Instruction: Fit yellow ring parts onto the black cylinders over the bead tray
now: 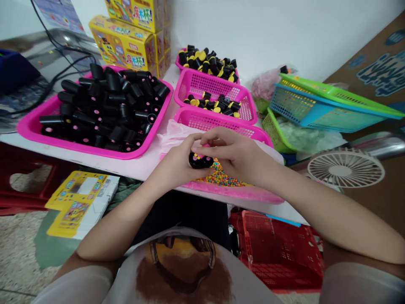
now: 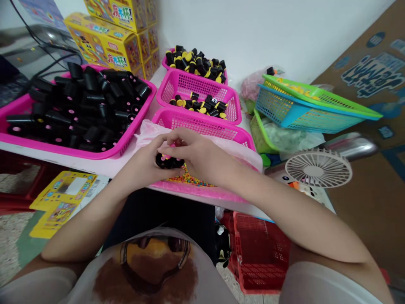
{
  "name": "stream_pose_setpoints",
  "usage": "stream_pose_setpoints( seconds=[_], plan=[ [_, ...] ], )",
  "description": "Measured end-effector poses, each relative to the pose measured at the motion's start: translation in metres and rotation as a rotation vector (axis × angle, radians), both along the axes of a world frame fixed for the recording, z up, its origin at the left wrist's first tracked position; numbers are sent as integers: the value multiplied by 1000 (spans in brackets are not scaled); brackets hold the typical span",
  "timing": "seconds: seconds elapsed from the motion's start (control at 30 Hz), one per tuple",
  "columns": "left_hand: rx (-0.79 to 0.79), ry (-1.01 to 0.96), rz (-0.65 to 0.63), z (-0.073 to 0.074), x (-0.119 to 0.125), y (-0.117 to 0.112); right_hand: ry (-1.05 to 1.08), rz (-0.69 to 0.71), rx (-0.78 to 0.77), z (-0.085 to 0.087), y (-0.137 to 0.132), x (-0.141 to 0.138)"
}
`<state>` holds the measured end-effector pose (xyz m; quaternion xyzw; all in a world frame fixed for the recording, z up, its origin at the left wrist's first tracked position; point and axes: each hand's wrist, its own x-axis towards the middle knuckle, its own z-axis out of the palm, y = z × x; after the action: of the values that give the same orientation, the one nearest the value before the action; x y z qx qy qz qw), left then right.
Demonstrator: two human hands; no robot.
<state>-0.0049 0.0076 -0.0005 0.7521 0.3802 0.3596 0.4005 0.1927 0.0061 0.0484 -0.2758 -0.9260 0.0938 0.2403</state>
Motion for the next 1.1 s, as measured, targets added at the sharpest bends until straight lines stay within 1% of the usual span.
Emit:
stream_pose_setpoints(
  seconds=[0.07, 0.17, 0.23, 0.3, 0.33, 0.4, 0.5, 0.63, 0.73, 0.8, 0.87, 1.0, 1.1],
  plan=[
    [-11, -10, -4, -1, 0, 1, -25, -6, 48, 4, 0, 0],
    [-60, -13, -10, -1, 0, 1, -74, -73, 85, 17, -1, 6],
    [-82, 0, 1, 0, 0, 0, -129, -124, 58, 26, -2, 14],
    [-93, 28, 26, 1, 0, 0, -211, -171, -17, 28, -3, 24],
    [-94, 39, 40, 1, 0, 0, -259, -191, -66, 26, -3, 28],
    [-89, 59, 61, 1, 0, 0, -368, -224, -174, 16, -3, 35],
    [-56, 80, 70, 1, 0, 0, -475, -267, -318, -11, -4, 36],
    [-25, 72, 62, 0, -1, 0, -468, -256, -430, -46, -4, 25],
    [-21, 63, 69, 0, -1, 0, -427, -206, -473, -61, -1, 19],
    [-24, 67, 70, 0, -1, 0, -401, -180, -491, -65, 2, 17],
    [-27, 74, 69, 0, -1, 0, -383, -191, -503, -64, 5, 18],
    [-24, 83, 68, 0, -1, -1, -284, -255, -563, -53, 5, 23],
    [-36, 88, 65, 0, -1, -1, -170, -250, -609, -41, 1, 31]
  ],
)
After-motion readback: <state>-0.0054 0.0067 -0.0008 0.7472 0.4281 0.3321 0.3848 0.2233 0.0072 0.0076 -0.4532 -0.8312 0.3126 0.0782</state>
